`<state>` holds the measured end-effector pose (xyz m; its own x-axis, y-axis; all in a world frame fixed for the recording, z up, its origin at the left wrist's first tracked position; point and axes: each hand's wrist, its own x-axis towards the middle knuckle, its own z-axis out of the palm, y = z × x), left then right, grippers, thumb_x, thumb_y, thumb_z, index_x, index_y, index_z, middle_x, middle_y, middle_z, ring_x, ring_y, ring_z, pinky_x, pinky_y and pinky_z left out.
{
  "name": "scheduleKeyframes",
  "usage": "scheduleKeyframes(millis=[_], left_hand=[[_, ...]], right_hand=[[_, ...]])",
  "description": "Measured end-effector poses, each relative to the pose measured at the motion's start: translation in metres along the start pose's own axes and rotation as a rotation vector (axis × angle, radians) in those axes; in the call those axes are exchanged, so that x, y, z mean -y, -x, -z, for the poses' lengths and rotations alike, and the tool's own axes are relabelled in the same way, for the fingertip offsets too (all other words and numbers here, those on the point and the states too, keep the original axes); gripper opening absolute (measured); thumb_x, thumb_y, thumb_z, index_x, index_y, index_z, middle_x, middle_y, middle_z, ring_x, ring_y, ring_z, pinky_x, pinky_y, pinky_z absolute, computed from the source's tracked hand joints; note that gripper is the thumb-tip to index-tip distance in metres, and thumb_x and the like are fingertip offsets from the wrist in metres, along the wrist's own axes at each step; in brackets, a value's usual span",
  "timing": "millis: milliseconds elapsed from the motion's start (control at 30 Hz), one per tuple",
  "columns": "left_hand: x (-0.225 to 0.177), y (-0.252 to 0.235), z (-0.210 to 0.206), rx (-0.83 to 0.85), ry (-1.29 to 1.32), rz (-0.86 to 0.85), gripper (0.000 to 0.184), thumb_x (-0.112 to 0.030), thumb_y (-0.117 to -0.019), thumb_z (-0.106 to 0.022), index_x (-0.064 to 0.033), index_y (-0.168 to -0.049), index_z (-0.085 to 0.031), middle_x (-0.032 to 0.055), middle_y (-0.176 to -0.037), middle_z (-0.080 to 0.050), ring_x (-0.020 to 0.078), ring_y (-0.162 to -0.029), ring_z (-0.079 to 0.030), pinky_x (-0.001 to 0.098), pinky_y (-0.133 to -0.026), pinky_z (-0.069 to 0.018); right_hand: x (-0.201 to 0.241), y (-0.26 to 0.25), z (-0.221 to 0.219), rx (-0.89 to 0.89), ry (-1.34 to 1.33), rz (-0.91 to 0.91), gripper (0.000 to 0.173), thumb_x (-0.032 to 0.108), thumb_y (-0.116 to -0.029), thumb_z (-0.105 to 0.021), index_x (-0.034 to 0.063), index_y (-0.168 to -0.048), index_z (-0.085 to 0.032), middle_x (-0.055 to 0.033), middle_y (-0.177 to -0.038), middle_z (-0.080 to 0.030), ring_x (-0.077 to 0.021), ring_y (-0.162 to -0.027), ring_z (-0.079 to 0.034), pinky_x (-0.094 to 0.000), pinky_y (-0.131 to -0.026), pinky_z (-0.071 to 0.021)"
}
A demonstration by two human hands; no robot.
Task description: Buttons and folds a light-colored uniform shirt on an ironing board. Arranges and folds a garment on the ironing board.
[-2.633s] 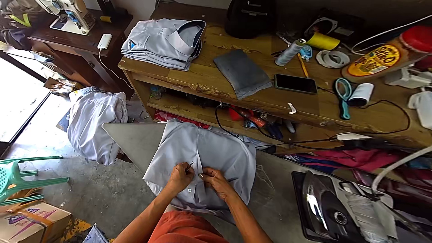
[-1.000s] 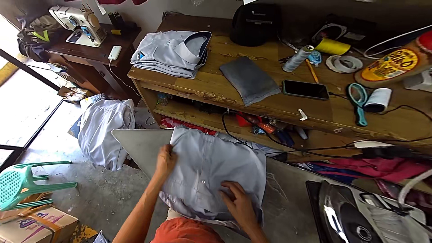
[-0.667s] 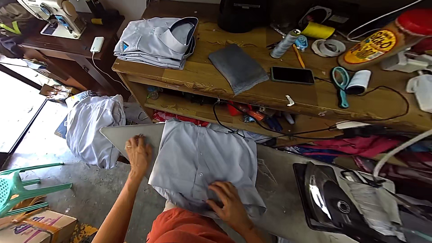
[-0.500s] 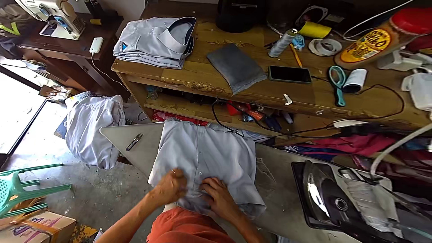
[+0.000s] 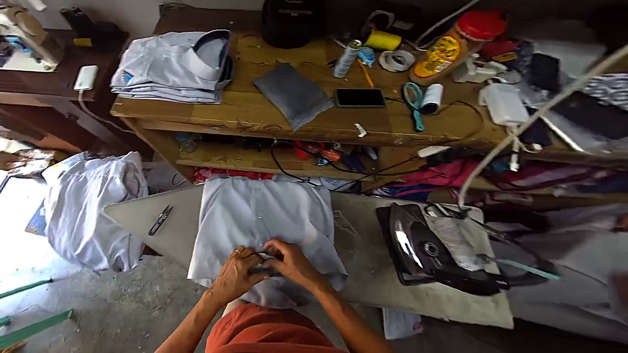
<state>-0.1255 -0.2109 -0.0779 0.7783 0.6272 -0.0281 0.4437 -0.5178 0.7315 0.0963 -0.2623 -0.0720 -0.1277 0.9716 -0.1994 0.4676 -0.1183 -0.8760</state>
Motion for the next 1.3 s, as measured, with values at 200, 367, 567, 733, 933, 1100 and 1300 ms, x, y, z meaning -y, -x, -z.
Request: scheduleKeyframes(millis=[200, 367, 567, 733, 933, 1100, 1300], left_hand=[[0.002, 0.0, -0.018, -0.11, -0.239, -0.07, 0.02, -0.023, -0.0926, -0.067, -0.0095, -0.102, -0.078, 0.0115, -0.102, -0.075, 0.0316, -0.101, -0.071, 0.0482, -0.089, -0.0593], [-0.004, -0.011, -0.001, -0.09, -0.039, 0.014, 0.026, -0.021, -0.0999, -0.059, -0.0029, -0.104, -0.077, 0.012, -0.102, -0.076, 0.0275, -0.1, -0.073, 0.0473, -0.094, -0.0579], [-0.007, -0.028, 0.04, 0.147, 0.354, 0.257, 0.025, -0.023, -0.1007, -0.063, -0.0026, -0.104, -0.076, 0.0065, -0.095, -0.074, 0.0095, -0.087, -0.069, 0.0318, -0.087, -0.0566], [-0.026, -0.033, 0.06, -0.036, 0.14, 0.124, 0.018, -0.019, -0.0938, -0.069, -0.0047, -0.099, -0.078, 0.0085, -0.094, -0.075, 0.016, -0.089, -0.07, 0.0341, -0.086, -0.0581], [-0.035, -0.03, 0.056, -0.36, -0.238, -0.28, 0.019, -0.014, -0.0986, -0.06, -0.0088, -0.101, -0.078, 0.0079, -0.103, -0.076, 0.0218, -0.101, -0.072, 0.0358, -0.091, -0.0592], [-0.034, -0.033, 0.056, -0.434, -0.175, -0.361, 0.018, -0.011, -0.0983, -0.059, -0.0076, -0.101, -0.076, 0.0073, -0.106, -0.075, 0.0194, -0.107, -0.07, 0.0318, -0.098, -0.056], [-0.026, -0.031, 0.066, -0.551, -0.113, -0.407, 0.014, -0.008, -0.0982, -0.06, -0.0054, -0.102, -0.073, 0.0091, -0.107, -0.073, 0.0199, -0.109, -0.067, 0.0314, -0.1, -0.0549]], right_hand=[[-0.008, 0.008, -0.013, -0.126, 0.071, 0.101, 0.02, 0.018, -0.0978, -0.064, 0.0084, -0.109, -0.078, -0.0113, -0.103, -0.074, -0.0246, -0.103, -0.069, -0.0413, -0.096, -0.0541], [0.0, 0.001, -0.004, -0.24, -0.102, 0.006, 0.026, 0.019, -0.1005, -0.061, -0.0002, -0.114, -0.072, -0.0138, -0.096, -0.075, -0.0208, -0.089, -0.072, -0.0403, -0.084, -0.0575], [0.008, -0.017, 0.014, -0.246, -0.072, 0.106, 0.024, 0.016, -0.1016, -0.058, 0.0005, -0.106, -0.075, -0.0132, -0.095, -0.074, -0.0194, -0.091, -0.071, -0.0358, -0.087, -0.0563], [0.026, -0.022, 0.041, -0.107, 0.031, -0.004, 0.025, 0.023, -0.1, -0.061, 0.0011, -0.104, -0.073, -0.0121, -0.084, -0.071, -0.0195, -0.076, -0.067, -0.0387, -0.075, -0.0544], [0.057, -0.038, 0.04, -0.181, 0.155, 0.04, 0.027, 0.028, -0.096, -0.066, 0.0027, -0.099, -0.075, -0.0119, -0.089, -0.073, -0.0237, -0.085, -0.07, -0.0429, -0.081, -0.0564], [0.075, -0.05, 0.04, -0.076, 0.014, 0.019, 0.024, 0.023, -0.0971, -0.064, 0.0012, -0.1, -0.074, -0.0106, -0.087, -0.072, -0.0182, -0.081, -0.069, -0.0369, -0.078, -0.0557], [0.075, -0.057, 0.061, 0.05, -0.488, -0.07, 0.01, 0.014, -0.0954, -0.068, 0.0051, -0.091, -0.071, 0.005, -0.076, -0.066, -0.001, -0.07, -0.06, -0.0217, -0.068, -0.0513]])
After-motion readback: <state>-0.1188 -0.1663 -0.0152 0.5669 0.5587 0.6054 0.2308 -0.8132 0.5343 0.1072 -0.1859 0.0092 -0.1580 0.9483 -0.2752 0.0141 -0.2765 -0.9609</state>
